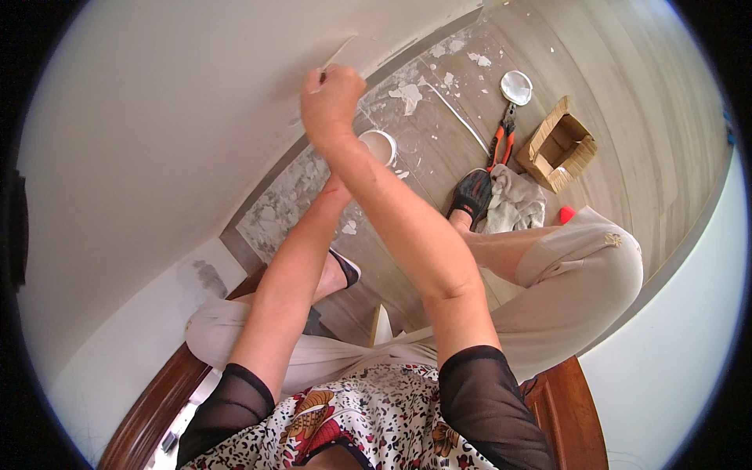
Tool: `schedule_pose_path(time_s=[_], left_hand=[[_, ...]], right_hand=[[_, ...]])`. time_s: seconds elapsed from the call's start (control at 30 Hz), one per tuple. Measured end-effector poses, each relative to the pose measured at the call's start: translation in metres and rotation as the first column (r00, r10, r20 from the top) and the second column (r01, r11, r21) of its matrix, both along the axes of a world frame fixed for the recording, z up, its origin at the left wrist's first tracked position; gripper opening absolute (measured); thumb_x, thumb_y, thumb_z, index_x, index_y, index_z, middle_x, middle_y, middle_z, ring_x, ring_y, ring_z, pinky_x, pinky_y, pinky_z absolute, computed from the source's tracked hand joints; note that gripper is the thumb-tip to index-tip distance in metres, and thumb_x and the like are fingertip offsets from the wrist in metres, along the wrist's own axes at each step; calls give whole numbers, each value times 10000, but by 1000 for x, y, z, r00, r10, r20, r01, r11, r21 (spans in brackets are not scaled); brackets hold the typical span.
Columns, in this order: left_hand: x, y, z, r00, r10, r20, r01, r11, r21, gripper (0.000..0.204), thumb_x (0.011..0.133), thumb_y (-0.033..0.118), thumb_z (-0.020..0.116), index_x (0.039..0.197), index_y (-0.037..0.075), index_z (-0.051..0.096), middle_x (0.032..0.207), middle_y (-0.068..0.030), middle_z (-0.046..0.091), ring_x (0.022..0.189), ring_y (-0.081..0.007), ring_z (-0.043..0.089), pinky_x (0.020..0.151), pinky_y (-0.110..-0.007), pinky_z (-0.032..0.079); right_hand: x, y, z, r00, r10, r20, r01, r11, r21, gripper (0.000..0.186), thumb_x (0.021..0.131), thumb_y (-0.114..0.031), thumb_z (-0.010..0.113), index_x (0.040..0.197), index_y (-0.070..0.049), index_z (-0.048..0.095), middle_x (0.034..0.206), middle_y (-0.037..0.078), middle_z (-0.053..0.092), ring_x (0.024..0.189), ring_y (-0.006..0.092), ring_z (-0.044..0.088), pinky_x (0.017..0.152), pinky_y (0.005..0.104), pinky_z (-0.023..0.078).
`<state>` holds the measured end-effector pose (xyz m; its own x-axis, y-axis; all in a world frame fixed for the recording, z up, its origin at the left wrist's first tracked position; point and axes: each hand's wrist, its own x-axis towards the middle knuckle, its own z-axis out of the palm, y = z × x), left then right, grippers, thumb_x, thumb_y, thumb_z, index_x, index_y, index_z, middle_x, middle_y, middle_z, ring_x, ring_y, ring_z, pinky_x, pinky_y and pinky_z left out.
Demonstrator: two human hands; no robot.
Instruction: The person applies wall putty to damaged areas of a wall using a plastic scraper. They use a small brush to scoop putty from a container onto the scraper and then smooth it onto the wall surface multiple times.
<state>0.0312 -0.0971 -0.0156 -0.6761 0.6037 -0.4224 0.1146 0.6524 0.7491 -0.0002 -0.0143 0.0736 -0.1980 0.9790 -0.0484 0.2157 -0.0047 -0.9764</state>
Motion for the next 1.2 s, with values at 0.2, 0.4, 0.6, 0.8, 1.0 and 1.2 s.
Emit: schedule_pose_path(time_s=[0.2, 0.4, 0.6, 0.8, 1.0, 1.2], left_hand=[[-20, -18, -35, 941, -336, -28, 296, 862, -411, 312, 807, 306, 544, 985, 67, 640, 967, -170, 642, 928, -300, 612, 789, -362, 479], [-29, -25, 5, 821, -519, -238, 267, 717, -644, 292, 803, 296, 537, 799, 53, 698, 835, -184, 660, 778, -316, 649, 663, -429, 486], [-40, -61, 23, 756, -578, -309, 268, 703, -658, 320, 814, 291, 525, 716, 27, 676, 763, -192, 651, 730, -329, 637, 652, -444, 472], [-35, -52, 6, 929, -302, -213, 186, 880, -436, 300, 830, 263, 537, 681, 42, 674, 762, -195, 649, 737, -313, 638, 632, -411, 480], [-22, -16, 14, 812, -498, -306, 248, 767, -591, 213, 763, 234, 572, 743, 56, 687, 829, -177, 656, 787, -339, 636, 666, -415, 504], [-25, -10, 10, 762, -591, -264, 335, 709, -620, 278, 833, 262, 522, 811, 42, 691, 854, -197, 651, 822, -365, 630, 731, -442, 494]], right_hand=[[-5, -43, 97, 990, 112, -82, -106, 992, 75, 170, 748, -37, 534, 619, 72, 516, 543, 243, 489, 521, 401, 521, 491, 408, 406], [26, -82, 146, 916, 267, -300, -256, 964, 74, 144, 763, -7, 536, 639, 51, 488, 505, 200, 456, 419, 323, 474, 424, 347, 371], [78, -91, 50, 972, 21, -233, -50, 992, -118, 228, 784, -95, 563, 604, 22, 486, 436, 138, 417, 390, 123, 399, 399, 299, 328], [88, -23, -35, 990, -126, 67, 128, 991, -31, 265, 751, -112, 556, 558, 64, 511, 477, 208, 477, 391, 212, 450, 422, 380, 341], [35, 58, -70, 986, -129, 102, 125, 991, 47, 238, 719, -100, 550, 565, 80, 527, 501, 233, 500, 409, 310, 475, 472, 422, 387], [15, 89, -79, 984, -70, 165, 96, 984, -152, 226, 708, -81, 566, 584, 106, 536, 574, 261, 550, 569, 378, 590, 577, 430, 451]])
